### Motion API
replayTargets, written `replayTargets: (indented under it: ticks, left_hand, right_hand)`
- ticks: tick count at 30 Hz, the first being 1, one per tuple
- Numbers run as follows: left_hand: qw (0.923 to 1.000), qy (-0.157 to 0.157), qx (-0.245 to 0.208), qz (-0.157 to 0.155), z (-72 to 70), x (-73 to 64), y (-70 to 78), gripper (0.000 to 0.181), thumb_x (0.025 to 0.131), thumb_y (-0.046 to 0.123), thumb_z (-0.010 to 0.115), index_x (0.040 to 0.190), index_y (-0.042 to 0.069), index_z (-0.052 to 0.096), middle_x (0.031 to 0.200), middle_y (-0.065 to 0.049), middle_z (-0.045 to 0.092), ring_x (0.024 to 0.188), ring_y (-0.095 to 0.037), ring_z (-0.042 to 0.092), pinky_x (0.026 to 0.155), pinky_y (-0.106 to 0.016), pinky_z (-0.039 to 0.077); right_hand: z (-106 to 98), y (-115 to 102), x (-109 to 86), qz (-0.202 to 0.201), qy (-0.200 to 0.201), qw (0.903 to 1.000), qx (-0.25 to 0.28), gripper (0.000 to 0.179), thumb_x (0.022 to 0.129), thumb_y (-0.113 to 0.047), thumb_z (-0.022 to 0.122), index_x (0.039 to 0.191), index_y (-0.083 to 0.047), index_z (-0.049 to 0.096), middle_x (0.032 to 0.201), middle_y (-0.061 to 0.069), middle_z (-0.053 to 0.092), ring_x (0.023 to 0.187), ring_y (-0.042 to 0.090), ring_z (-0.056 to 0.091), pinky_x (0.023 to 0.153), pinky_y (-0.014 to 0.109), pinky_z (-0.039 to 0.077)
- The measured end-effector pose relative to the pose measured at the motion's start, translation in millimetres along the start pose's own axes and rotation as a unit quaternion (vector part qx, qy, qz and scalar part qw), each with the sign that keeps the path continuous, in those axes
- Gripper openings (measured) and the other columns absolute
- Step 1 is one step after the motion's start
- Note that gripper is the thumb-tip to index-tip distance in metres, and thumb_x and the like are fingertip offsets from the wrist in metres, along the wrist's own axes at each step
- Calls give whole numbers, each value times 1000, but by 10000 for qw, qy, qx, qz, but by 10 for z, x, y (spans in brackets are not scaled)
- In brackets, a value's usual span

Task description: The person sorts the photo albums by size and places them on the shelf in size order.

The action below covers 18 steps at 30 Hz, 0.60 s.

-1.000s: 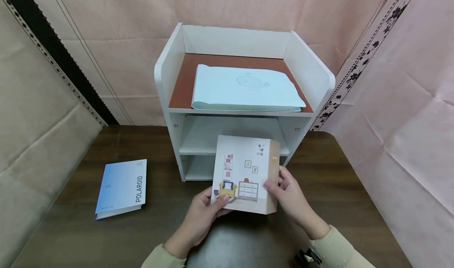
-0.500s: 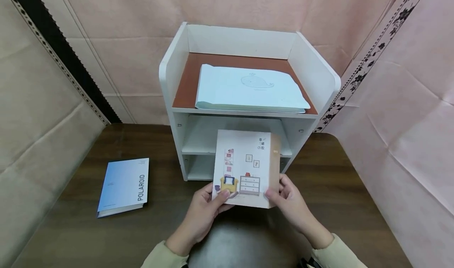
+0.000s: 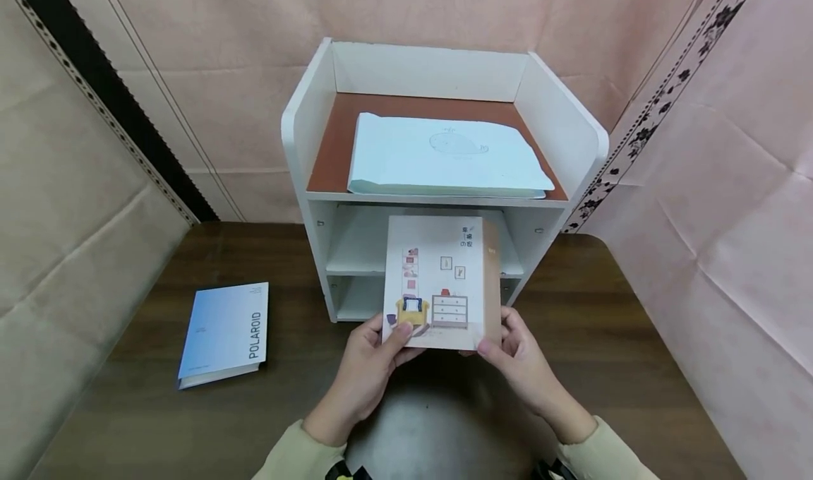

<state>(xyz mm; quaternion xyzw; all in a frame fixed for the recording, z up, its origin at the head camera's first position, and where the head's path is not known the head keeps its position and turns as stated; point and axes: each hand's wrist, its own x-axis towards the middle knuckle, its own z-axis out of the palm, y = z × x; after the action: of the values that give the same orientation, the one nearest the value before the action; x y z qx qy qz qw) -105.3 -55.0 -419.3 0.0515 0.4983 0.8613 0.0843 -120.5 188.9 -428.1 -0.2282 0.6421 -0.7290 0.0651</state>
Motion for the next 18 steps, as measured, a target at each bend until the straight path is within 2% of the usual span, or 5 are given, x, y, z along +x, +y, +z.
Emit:
replayTargets:
  ticks: [3, 13, 18]
  left_hand:
    - [10000, -21, 15, 10, 2, 17, 25, 41, 97, 17, 60, 134, -1, 52, 129, -19, 58, 113, -30, 60, 92, -45, 50]
    - [10000, 12, -68, -62, 5, 11, 73, 43, 98, 20, 58, 136, 2, 51, 133, -16, 56, 116, -30, 58, 94, -42, 49]
    - [9997, -240, -12, -108, 23, 32, 90, 44, 98, 16, 57, 139, 3, 47, 137, -16, 51, 120, -30, 55, 95, -42, 48]
  right_hand:
    - [-7, -5, -1, 46, -10, 10000, -28, 46, 96, 5, 51, 137, 0, 30, 123, 14, 59, 94, 30, 66, 91, 36, 52]
    - [-7, -13, 28, -32, -101, 9999, 63, 48, 96, 5, 52, 137, -1, 29, 123, 13, 61, 95, 28, 66, 94, 34, 51]
    - [-10, -28, 29, -3, 89, 9999, 91, 44, 97, 5, 50, 137, 1, 30, 123, 13, 61, 94, 27, 66, 92, 36, 52]
